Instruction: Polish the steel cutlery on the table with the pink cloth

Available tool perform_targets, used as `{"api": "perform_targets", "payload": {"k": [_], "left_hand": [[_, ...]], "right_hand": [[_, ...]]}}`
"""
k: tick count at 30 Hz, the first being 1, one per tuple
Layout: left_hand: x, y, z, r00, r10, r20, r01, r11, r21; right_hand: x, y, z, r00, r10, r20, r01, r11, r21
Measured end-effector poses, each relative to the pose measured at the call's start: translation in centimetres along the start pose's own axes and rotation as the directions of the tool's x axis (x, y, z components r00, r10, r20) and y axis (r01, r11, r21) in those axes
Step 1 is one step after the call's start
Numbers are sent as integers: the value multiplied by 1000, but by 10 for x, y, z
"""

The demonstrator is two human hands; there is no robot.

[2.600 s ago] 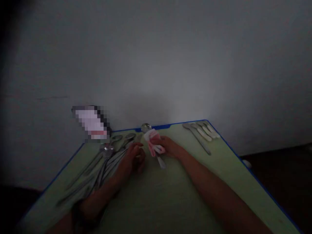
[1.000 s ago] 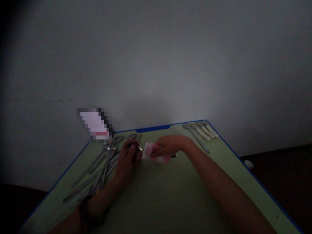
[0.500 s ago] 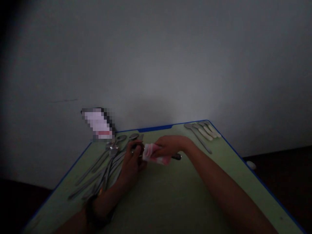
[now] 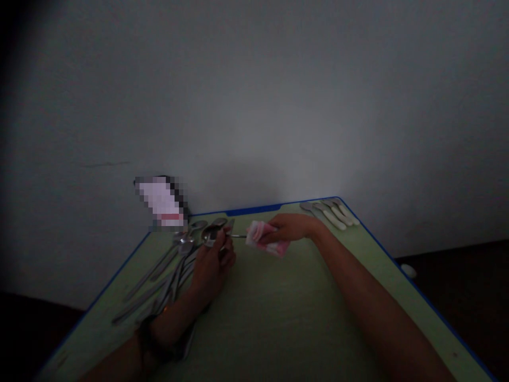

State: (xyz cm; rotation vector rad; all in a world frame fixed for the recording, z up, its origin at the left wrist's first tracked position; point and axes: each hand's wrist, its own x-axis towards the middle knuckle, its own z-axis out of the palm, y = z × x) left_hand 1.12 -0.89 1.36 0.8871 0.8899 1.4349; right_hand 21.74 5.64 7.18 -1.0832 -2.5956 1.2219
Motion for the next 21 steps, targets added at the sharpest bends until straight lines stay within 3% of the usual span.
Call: {"api": "perform_targets", "payload": {"k": [4, 9, 12, 14, 16, 17, 19, 21], "left_hand": [[-1, -7, 0, 998, 6, 58, -16, 984, 179], [0, -9, -1, 997, 77, -20, -65, 936, 345], [2, -7, -3, 991, 102, -89, -67, 941, 332], [3, -6, -5, 987, 108, -122, -64, 945, 322], [1, -6, -5, 989, 115, -90, -79, 938, 337], [-1, -7, -4, 993, 110, -49, -86, 932, 353], [-5, -7, -2, 996, 71, 57, -87, 923, 374], [-8, -8, 1, 991, 20, 132, -72, 914, 400]], "right_hand": [[20, 1, 19, 998, -50, -45, 52, 997, 54], [27, 9, 27, 998, -49, -31, 53, 988, 148], [33, 19, 36, 994, -41, -104, 77, 928, 364], [40, 27, 44, 982, 15, -190, 107, 780, 617], [48, 33, 51, 930, 127, -346, 244, 493, 835], [50, 35, 53, 901, 178, -395, 314, 359, 879], [52, 37, 54, 896, 214, -389, 362, 157, 919], [51, 36, 53, 903, 219, -370, 369, 50, 928]]}}
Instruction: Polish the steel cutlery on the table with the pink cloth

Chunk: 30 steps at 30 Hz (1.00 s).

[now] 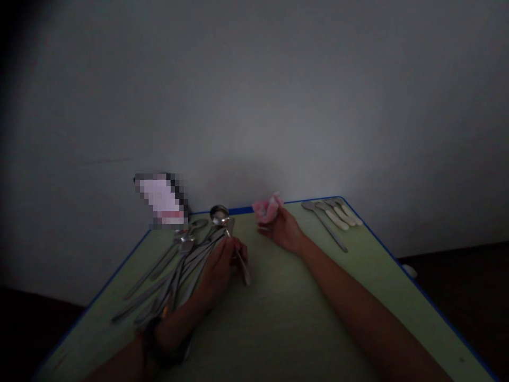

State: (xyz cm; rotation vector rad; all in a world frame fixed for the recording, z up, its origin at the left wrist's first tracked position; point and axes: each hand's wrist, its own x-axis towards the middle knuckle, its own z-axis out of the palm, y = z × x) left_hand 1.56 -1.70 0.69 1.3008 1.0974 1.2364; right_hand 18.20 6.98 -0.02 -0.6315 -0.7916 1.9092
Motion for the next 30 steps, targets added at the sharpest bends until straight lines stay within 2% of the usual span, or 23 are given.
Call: {"api": "perform_targets", "payload": {"k": [2, 5, 9, 16, 22, 26, 28, 30], "left_hand": [[-2, 2, 2, 1000, 2, 21, -3, 999, 51], [-2, 6, 2, 999, 34, -11, -32, 992, 124], [-1, 11, 2, 997, 78, 10, -79, 974, 214], [1, 3, 2, 995, 11, 97, -45, 937, 346], [4, 2, -1, 980, -60, 189, -51, 846, 530], [4, 3, 0, 976, -80, 204, -54, 816, 575], [3, 2, 0, 973, -75, 217, -63, 822, 566], [2, 2, 0, 966, -96, 240, -55, 831, 553]], "right_hand": [[-2, -2, 1, 1000, -6, -15, 6, 999, 45], [-2, -2, 3, 999, -24, -36, 26, 997, 73], [1, 1, 3, 998, 0, -65, 1, 1000, 19], [-1, 2, 6, 995, -13, 98, 4, 996, 86], [-1, 8, 2, 989, -13, 146, 29, 994, -103], [1, 14, 0, 985, -30, 170, 77, 959, -274], [2, 16, 1, 989, -49, 142, 90, 951, -295], [5, 17, 1, 992, -100, 76, 115, 966, -232]]}}
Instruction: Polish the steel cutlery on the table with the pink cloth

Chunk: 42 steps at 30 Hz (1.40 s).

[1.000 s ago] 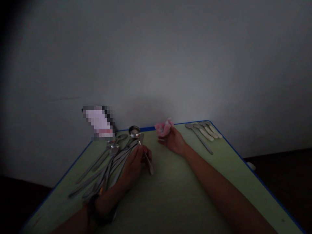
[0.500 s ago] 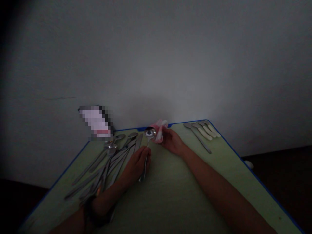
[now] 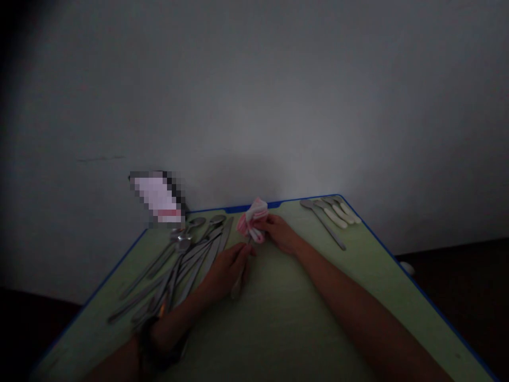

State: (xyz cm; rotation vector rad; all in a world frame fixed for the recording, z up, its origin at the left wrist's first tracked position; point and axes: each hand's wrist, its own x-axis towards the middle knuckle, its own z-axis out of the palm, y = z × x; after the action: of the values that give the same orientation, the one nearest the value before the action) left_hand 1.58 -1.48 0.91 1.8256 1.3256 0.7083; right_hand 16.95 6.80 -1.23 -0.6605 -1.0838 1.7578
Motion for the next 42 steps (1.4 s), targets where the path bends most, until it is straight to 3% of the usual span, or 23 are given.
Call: {"api": "perform_targets", "payload": {"k": [4, 6, 9, 15, 21, 25, 32, 42], "left_hand": [[-3, 1, -2, 994, 20, 103, -18, 1000, -14], [-4, 1, -2, 991, 39, 124, -39, 999, -7], [-4, 1, -2, 992, 42, 121, -43, 999, 4], [-1, -1, -1, 996, 40, 73, -40, 999, 0], [-4, 3, -2, 995, 69, 74, -79, 986, 145], [-5, 2, -2, 991, 93, 99, -108, 981, 162], [-5, 0, -2, 991, 110, 70, -123, 965, 231], [-6, 1, -2, 992, 97, 79, -113, 966, 233]], "right_hand": [[8, -4, 0, 975, -112, -194, 158, 959, 237], [10, -5, -1, 965, -135, -227, 201, 934, 297], [8, -5, -1, 978, -103, -182, 149, 953, 264], [-2, -2, -1, 999, 42, 29, -44, 997, 69], [3, -9, -4, 995, 21, -101, 19, 923, 383], [3, -16, -5, 994, 40, -97, 10, 881, 472], [2, -12, -1, 1000, -1, -17, 7, 949, 316], [1, 1, 7, 987, -32, -156, 41, 998, 50]]}}
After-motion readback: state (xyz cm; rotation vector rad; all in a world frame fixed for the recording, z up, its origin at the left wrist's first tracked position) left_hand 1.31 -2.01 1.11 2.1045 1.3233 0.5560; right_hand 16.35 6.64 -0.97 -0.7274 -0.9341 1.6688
